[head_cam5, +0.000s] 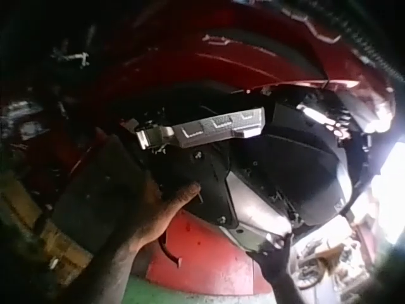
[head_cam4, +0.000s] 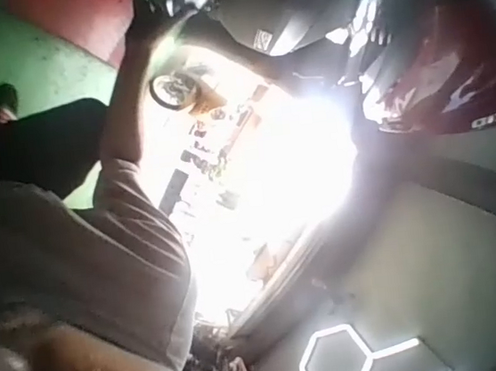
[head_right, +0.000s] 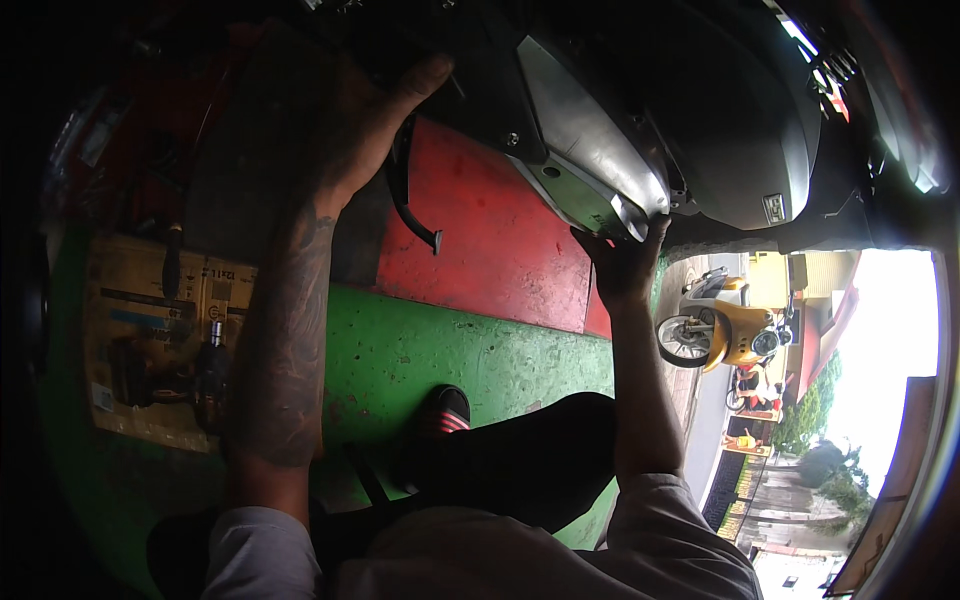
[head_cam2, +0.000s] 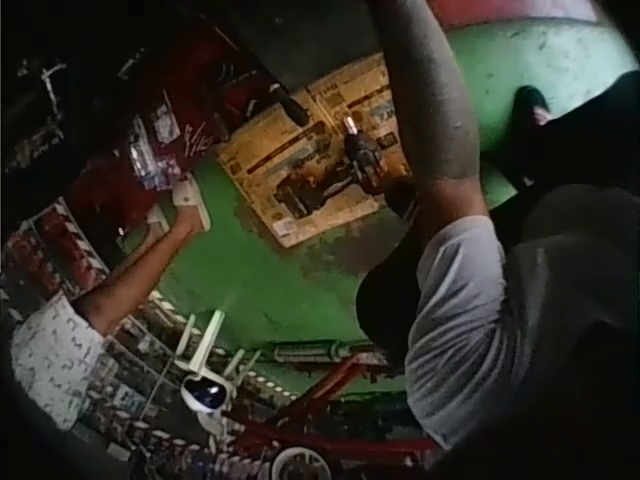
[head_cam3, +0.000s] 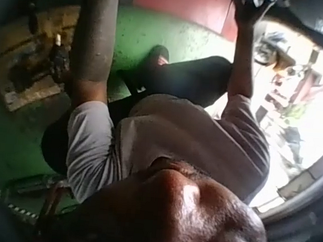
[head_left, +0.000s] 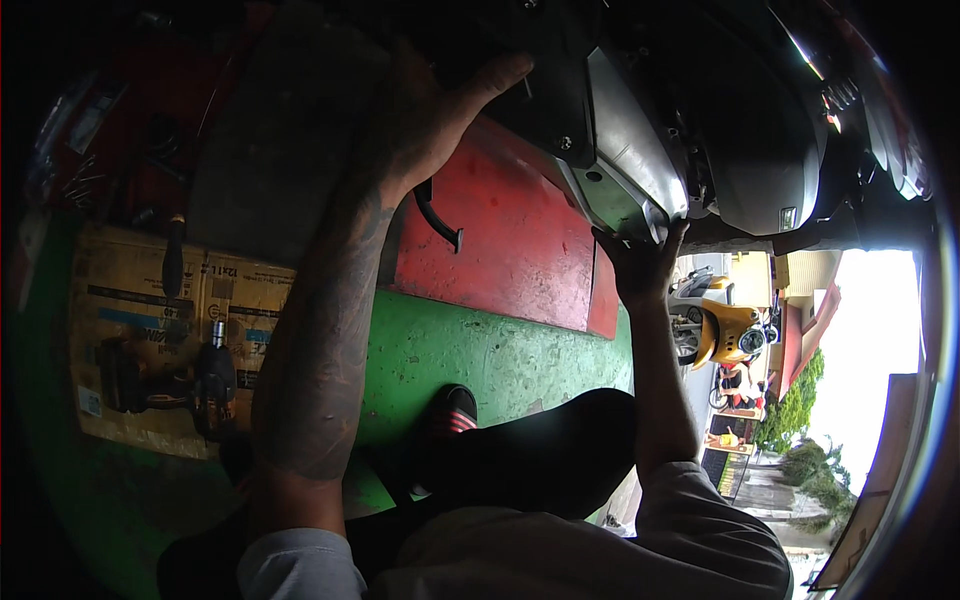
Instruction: Installing a protective cover and tightening screws on a scooter using a power drill.
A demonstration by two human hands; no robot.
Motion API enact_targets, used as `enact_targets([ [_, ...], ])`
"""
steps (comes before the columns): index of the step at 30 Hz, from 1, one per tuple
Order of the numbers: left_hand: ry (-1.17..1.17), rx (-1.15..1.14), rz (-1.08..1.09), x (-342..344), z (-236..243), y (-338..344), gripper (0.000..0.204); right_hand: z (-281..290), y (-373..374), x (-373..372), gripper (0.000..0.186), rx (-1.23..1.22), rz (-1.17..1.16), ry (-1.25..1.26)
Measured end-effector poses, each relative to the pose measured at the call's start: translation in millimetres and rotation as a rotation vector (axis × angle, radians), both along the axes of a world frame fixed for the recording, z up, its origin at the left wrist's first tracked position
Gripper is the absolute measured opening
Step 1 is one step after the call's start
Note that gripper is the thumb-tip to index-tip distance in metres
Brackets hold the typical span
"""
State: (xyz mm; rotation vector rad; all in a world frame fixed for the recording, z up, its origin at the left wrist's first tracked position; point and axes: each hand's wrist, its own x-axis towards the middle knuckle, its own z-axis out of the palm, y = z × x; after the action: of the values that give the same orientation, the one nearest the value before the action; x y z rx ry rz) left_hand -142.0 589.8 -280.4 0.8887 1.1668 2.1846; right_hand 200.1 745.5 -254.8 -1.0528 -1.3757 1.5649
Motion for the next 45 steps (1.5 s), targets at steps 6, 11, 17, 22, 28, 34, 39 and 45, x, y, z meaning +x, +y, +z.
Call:
enact_targets([
  [6, 0.022, 0.047, -0.029, -3, -8, 6, 0.080, 0, -2, -6, 0.103, -0.029, -0.081, -0.001],
  [11, 0.076, 0.045, -0.001, -3, -18, 18, 0.076, 2, -1, -12, 0.099, -0.061, -0.061, 0.034],
  [17, 0.014, -0.007, -0.053, -2, -14, 12, 0.078, 0, -2, -11, 0.090, -0.018, -0.059, 0.076],
  [22, 0.065, -0.037, -0.050, -6, -12, 13, 0.081, 0, 8, -6, 0.095, -0.158, -0.102, 0.095],
  [28, 0.084, 0.004, 0.042, -3, -11, 12, 0.085, 81, -49, -11, 0.069, 0.300, 0.018, -1.201],
  [34, 0.148, -0.190, -0.036, -13, -23, 0, 0.067, 75, -100, -98, 0.018, 1.766, 0.535, -0.499],
  [39, 0.083, -0.063, 0.050, -13, -51, 1, 0.049, 56, -38, -172, 0.019, 2.108, 0.375, -0.378],
  [45, -0.504, -0.049, 0.199, 10, -76, 18, 0.033, 49, -29, -163, 0.016, 2.014, 0.373, -0.383],
])
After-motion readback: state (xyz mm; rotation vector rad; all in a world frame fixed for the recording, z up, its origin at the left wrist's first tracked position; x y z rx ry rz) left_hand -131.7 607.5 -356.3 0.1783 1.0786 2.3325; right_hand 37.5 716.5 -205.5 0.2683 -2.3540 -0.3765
